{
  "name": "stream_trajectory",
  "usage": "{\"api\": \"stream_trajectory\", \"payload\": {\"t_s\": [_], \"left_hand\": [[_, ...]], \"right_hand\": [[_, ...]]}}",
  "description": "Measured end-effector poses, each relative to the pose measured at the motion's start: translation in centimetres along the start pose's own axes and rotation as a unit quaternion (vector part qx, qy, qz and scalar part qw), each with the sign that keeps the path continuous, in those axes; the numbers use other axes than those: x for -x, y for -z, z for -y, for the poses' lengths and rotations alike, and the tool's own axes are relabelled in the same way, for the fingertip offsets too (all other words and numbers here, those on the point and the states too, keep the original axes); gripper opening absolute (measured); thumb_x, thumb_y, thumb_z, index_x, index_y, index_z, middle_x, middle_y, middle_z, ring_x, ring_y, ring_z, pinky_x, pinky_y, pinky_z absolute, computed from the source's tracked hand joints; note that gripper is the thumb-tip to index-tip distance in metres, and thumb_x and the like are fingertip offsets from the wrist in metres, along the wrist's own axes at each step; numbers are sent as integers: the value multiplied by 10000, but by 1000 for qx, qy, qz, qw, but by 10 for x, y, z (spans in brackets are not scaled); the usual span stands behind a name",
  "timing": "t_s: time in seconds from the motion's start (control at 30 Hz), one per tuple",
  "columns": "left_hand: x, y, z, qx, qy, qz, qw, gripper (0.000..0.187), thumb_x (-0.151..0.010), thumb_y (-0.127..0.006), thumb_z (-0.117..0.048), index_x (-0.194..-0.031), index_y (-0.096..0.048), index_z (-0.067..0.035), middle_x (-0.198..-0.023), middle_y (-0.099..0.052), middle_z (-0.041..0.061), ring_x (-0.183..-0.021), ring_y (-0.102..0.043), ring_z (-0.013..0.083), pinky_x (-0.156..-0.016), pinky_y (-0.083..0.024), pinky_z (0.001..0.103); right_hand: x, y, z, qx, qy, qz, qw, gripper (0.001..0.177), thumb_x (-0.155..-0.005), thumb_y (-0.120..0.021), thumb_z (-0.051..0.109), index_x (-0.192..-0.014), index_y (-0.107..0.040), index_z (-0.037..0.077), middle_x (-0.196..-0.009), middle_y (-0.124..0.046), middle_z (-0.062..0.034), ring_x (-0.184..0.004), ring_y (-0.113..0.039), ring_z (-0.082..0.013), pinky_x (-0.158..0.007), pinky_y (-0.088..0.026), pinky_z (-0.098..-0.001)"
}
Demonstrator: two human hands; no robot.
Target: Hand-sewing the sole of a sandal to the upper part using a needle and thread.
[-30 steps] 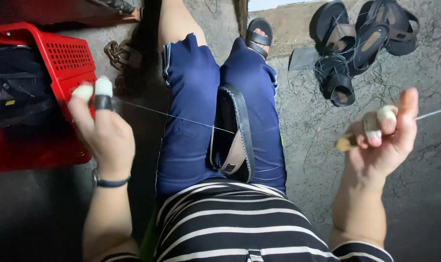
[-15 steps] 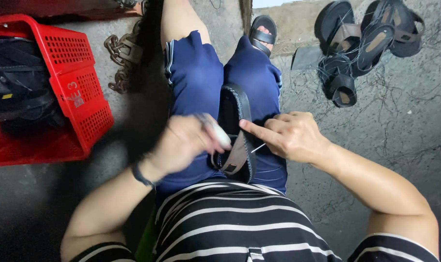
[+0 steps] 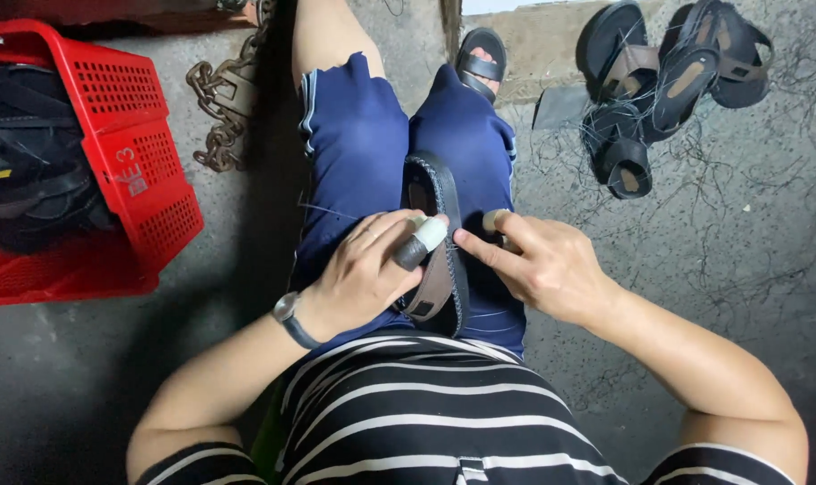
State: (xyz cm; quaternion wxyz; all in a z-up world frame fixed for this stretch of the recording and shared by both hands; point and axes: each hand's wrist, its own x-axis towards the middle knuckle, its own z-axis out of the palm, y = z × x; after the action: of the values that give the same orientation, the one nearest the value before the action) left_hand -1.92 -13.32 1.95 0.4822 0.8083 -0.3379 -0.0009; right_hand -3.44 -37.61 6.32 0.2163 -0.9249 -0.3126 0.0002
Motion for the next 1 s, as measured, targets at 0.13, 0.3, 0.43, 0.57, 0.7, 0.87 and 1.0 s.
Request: {"api": "stream_trajectory", "payload": {"t_s": [0.13,0.3,0.43,0.57,0.7,0.87,1.0], "left_hand": [[-8,-9,0,-23,-46,-23,998,426,-754,-734,-1,-1085,-467,-1,-1028,-595,239,-965,-635,416,-816,-543,477],[-7,-26,6,-36,-42,-73,996,516,-789,-761,-112,-1171,-442,24,-1054,-590,237,-959,-643,406,-789,-552,464],[-9,-17,3,-97,-88,-82,988,366,-824,-722,-125,-1062,-478,9,-1029,-568,233,-942,-612,416,-764,-541,476],[19,-3,8,-68,-13,-64,996,225,-788,-793,-143,-750,-618,-6,-959,-539,141,-937,-587,345,-853,-489,418],[-8,33,-27,376,209,37,902,147,-774,-764,-99,-878,-693,-23,-1076,-636,170,-1051,-632,333,-904,-489,415],[7,-4,-10,184,278,-44,942,111,-789,-724,-34,-892,-683,-29,-720,-667,105,-621,-682,248,-487,-521,278],[-6,-9,-23,215,336,-17,917,279,-778,-693,1,-1027,-575,44,-829,-690,175,-656,-707,235,-515,-558,275]], "right_hand": [[2,3,1,85,48,26,995,384,-868,-474,111,-1209,-643,154,-865,-554,-63,-590,-537,-165,-504,-486,-271],[9,-30,-3,112,84,26,990,409,-849,-387,154,-1187,-606,83,-857,-544,-53,-633,-531,-167,-544,-487,-255],[6,-34,1,9,36,5,999,238,-865,-477,100,-1062,-606,64,-771,-516,-38,-592,-534,-192,-476,-469,-274],[-7,-7,14,-19,-41,40,998,167,-876,-625,122,-1030,-584,73,-740,-500,-31,-524,-564,-186,-480,-511,-292],[-1,-15,13,-70,-59,48,995,175,-886,-605,91,-1058,-581,71,-739,-517,-18,-509,-573,-173,-464,-499,-251],[0,-31,15,-155,-52,-81,983,274,-812,-695,16,-1078,-629,12,-728,-603,-66,-572,-632,-229,-498,-509,-268],[1,-18,5,-130,-10,-94,987,238,-810,-713,33,-1043,-694,-7,-757,-594,-137,-588,-620,-266,-525,-511,-282]]}}
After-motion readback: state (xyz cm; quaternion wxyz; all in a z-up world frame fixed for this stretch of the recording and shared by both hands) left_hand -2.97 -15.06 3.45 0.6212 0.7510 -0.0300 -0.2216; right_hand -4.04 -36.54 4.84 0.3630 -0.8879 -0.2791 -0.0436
